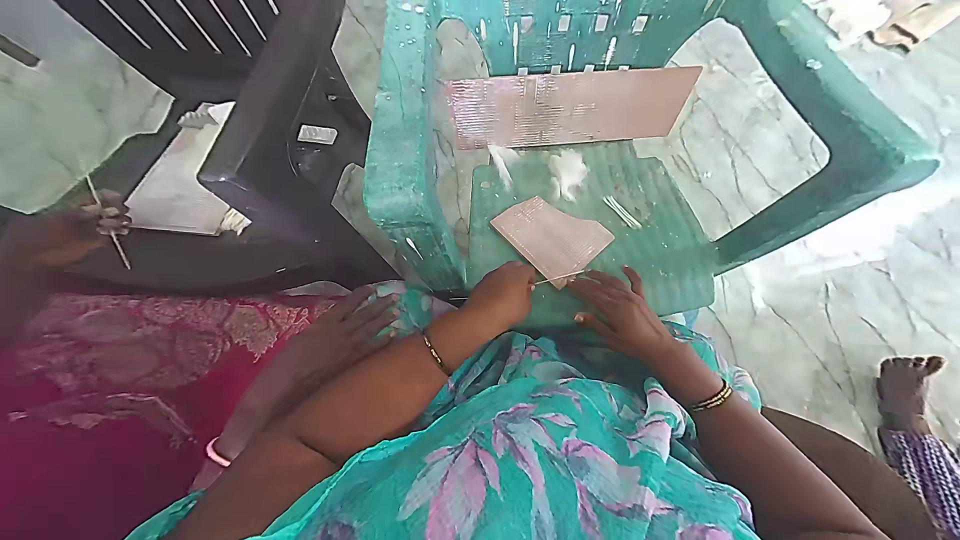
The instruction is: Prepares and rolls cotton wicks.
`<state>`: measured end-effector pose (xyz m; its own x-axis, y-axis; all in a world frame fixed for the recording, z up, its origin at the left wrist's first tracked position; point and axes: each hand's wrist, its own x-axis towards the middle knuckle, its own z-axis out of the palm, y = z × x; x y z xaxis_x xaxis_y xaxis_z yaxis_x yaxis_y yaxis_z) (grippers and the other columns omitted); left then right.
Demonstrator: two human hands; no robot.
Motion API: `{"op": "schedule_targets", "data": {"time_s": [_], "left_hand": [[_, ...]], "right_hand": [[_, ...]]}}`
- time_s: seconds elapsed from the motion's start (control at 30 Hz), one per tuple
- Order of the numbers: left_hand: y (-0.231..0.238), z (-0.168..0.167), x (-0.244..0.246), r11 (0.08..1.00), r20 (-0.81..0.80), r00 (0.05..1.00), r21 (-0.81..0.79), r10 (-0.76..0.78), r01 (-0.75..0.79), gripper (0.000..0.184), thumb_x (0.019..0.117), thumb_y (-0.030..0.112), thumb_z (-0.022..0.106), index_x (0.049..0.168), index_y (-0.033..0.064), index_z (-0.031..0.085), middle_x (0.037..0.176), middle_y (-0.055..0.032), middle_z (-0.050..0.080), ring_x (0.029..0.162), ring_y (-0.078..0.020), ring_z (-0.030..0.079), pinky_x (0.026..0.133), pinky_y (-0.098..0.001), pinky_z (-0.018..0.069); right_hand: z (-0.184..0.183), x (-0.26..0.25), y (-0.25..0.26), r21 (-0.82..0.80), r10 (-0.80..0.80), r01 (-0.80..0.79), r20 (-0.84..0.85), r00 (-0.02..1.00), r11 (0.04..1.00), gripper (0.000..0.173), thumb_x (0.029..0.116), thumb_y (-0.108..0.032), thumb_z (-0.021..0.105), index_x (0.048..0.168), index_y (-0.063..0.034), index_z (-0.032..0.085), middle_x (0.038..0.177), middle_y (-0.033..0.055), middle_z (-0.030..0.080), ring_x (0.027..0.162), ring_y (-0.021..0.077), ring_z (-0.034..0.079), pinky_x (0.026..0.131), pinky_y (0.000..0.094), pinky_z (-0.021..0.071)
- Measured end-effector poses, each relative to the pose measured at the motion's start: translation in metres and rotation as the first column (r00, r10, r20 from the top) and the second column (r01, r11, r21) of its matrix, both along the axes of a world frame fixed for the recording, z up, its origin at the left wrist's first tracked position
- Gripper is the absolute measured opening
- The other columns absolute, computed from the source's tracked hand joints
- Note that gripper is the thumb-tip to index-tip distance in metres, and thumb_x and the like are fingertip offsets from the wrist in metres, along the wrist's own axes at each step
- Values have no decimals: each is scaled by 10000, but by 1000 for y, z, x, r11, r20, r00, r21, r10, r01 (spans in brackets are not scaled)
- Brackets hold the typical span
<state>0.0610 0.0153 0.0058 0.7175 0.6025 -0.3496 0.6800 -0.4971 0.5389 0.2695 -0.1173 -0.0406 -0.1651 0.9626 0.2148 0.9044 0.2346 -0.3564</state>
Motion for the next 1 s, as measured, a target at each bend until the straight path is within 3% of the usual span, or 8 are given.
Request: {"op": "schedule_targets", "data": {"time_s": [0.17, 0.37, 0.4, 0.47, 0.5, 0.57, 0.8, 1.0], "left_hand": [[-7, 1, -5, 999, 50, 998, 28, -39, 38, 265, 1075, 136, 498, 1204, -17, 672, 1183, -196, 656, 1133, -340, 642, 999, -529, 507], [-23, 3, -15, 986, 219, 969, 145, -119, 88, 239, 1061, 118, 525, 1118, -35, 700, 1092, -205, 681, 1032, -341, 670, 926, -510, 539], [-33, 27, -16, 982, 158, 981, 165, -117, 90, 247, 1057, 104, 518, 1124, -46, 702, 1107, -215, 691, 1036, -342, 678, 920, -489, 544], [-42, 115, 12, 982, -426, 895, -181, -131, 57, 399, 1125, 128, 373, 1500, 43, 478, 1555, -113, 476, 1440, -254, 453, 1182, -427, 355], [-43, 73, -5, 997, -128, 989, 6, -77, 79, 300, 1093, 107, 471, 1301, -27, 641, 1304, -192, 645, 1207, -316, 625, 1039, -466, 486], [-26, 3, -13, 987, 224, 968, 136, -110, 81, 217, 1052, 108, 547, 1111, -24, 709, 1060, -181, 684, 982, -308, 677, 891, -486, 557], [-1, 17, -11, 992, 122, 992, 123, 14, -29, 198, 1042, 88, 548, 1103, -2, 713, 1146, -163, 675, 1087, -313, 663, 962, -520, 534], [20, 19, -11, 992, 134, 984, 43, 115, -122, 182, 1045, 117, 569, 1089, 11, 711, 1108, -154, 671, 1036, -300, 655, 943, -508, 527]], "right_hand": [[7, -1, -4, 168, -239, 247, -67, 969, 954, 248, 968, -125, 634, 1186, -63, 734, 1176, 154, 717, 1169, 377, 643, 1022, 633, 429], [2, -7, 2, 193, -181, 183, -25, 983, 964, 192, 972, -186, 663, 1107, -94, 765, 1155, 115, 730, 1179, 350, 642, 993, 613, 441], [0, -8, 2, 200, -166, 166, -18, 986, 966, 180, 975, -193, 658, 1077, -93, 767, 1140, 109, 734, 1173, 345, 645, 986, 609, 441], [0, -11, 3, 213, -144, 146, -24, 989, 966, 152, 968, -171, 657, 1020, -79, 767, 1103, 107, 743, 1155, 344, 656, 973, 610, 447], [1, -11, 3, 219, -142, 146, -32, 989, 965, 139, 963, -162, 661, 998, -79, 766, 1089, 104, 746, 1147, 343, 661, 970, 612, 450], [1, -11, 3, 229, -148, 155, -51, 988, 961, 110, 953, -148, 672, 960, -94, 768, 1060, 83, 752, 1136, 330, 665, 961, 612, 454], [15, 12, 0, 241, -319, 328, -78, 945, 914, 117, 927, -106, 669, 921, -95, 785, 1038, 78, 763, 1115, 342, 661, 984, 624, 422], [32, 59, 55, -85, -662, 659, -176, 728, 747, 266, 1028, -237, 597, 1098, -31, 750, 1147, 219, 705, 1172, 449, 603, 986, 691, 404]]}}
